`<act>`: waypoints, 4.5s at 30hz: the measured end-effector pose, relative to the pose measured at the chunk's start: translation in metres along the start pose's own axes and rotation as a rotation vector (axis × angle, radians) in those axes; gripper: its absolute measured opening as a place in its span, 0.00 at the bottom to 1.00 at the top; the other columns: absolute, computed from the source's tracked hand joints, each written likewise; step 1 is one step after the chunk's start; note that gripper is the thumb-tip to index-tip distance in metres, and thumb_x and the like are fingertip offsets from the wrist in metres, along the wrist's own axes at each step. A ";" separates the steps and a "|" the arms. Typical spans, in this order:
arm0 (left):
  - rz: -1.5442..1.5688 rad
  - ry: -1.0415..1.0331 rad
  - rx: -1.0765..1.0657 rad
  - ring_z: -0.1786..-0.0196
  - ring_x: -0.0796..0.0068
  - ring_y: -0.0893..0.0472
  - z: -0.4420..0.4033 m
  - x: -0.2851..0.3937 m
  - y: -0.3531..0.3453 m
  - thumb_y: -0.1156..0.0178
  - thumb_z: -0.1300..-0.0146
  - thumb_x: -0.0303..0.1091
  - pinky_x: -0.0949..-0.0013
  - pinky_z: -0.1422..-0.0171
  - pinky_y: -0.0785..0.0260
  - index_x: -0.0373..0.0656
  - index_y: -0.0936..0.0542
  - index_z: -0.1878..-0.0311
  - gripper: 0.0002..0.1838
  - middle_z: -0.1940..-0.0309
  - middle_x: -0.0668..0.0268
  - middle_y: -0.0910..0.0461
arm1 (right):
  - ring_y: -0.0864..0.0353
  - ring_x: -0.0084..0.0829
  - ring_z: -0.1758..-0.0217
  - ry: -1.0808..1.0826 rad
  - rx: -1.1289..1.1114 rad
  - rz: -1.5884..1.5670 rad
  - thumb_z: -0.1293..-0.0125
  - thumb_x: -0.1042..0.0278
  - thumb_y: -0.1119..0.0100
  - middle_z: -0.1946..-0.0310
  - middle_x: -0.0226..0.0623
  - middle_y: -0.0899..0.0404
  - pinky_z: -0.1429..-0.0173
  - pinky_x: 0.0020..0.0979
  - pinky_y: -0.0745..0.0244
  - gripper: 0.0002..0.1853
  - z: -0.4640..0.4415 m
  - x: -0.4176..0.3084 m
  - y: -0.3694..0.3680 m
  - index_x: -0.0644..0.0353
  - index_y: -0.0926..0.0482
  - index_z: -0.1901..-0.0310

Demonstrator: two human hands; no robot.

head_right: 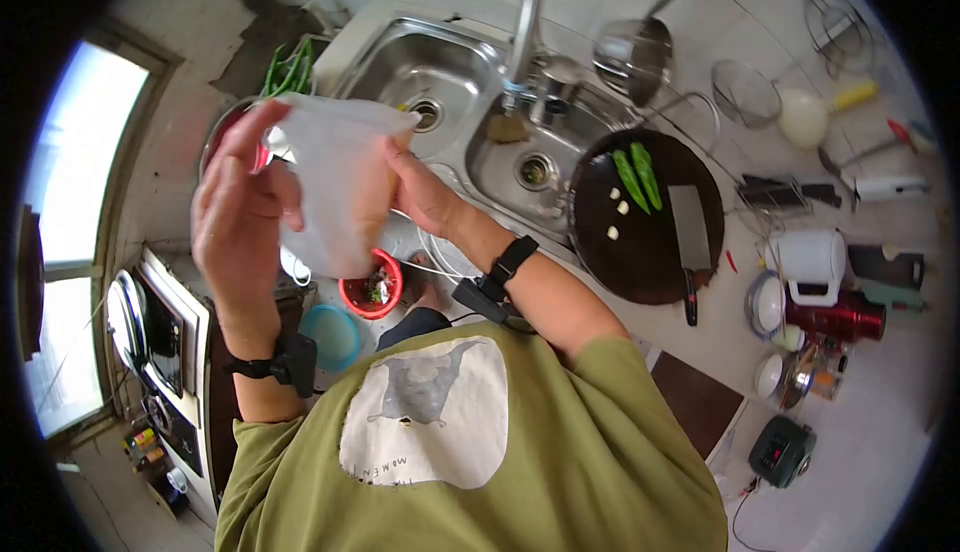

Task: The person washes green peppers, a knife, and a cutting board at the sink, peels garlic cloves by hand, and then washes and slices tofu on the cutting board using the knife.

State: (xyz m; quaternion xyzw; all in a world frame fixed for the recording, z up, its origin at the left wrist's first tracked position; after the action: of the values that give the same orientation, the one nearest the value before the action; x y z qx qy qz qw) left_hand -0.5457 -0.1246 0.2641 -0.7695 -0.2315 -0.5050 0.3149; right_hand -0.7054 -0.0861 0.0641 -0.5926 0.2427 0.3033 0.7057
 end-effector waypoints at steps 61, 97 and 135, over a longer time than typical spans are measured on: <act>0.582 1.011 0.721 0.44 0.69 0.14 0.075 -0.355 0.012 0.47 0.19 0.48 0.61 0.38 0.20 0.41 0.21 0.34 0.23 0.43 0.63 0.15 | 0.23 0.35 0.33 0.569 0.608 1.087 0.20 0.60 0.44 0.40 0.47 0.17 0.27 0.34 0.34 0.20 -0.153 -0.187 0.379 0.67 0.19 0.38; 0.259 0.836 0.556 0.45 0.64 0.15 0.056 -0.392 0.002 0.57 0.15 0.56 0.58 0.36 0.22 0.44 0.23 0.30 0.28 0.42 0.60 0.16 | 0.20 0.31 0.38 0.279 0.132 1.036 0.33 0.59 0.26 0.32 0.40 0.24 0.38 0.35 0.22 0.32 0.056 -0.043 0.164 0.55 0.24 0.30; 0.438 0.844 0.560 0.59 0.73 0.15 0.051 -0.375 -0.033 0.51 0.16 0.41 0.66 0.52 0.19 0.39 0.19 0.43 0.17 0.56 0.63 0.14 | 0.17 0.22 0.54 0.026 0.315 0.715 0.24 0.65 0.35 0.55 0.35 0.14 0.49 0.26 0.21 0.14 0.061 -0.010 0.170 0.65 0.19 0.43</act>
State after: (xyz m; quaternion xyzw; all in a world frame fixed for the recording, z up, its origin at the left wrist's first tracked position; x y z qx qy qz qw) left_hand -0.6791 -0.0790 -0.0890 -0.4172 -0.0453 -0.6115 0.6708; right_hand -0.8350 -0.0083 -0.0352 -0.3588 0.4864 0.4813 0.6348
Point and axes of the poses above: each hand's wrist, its own z-axis away from the middle knuckle, its own y-axis out of the back of the hand, x = y × z, the point moved 2 cm from there along -z, towards the middle knuckle
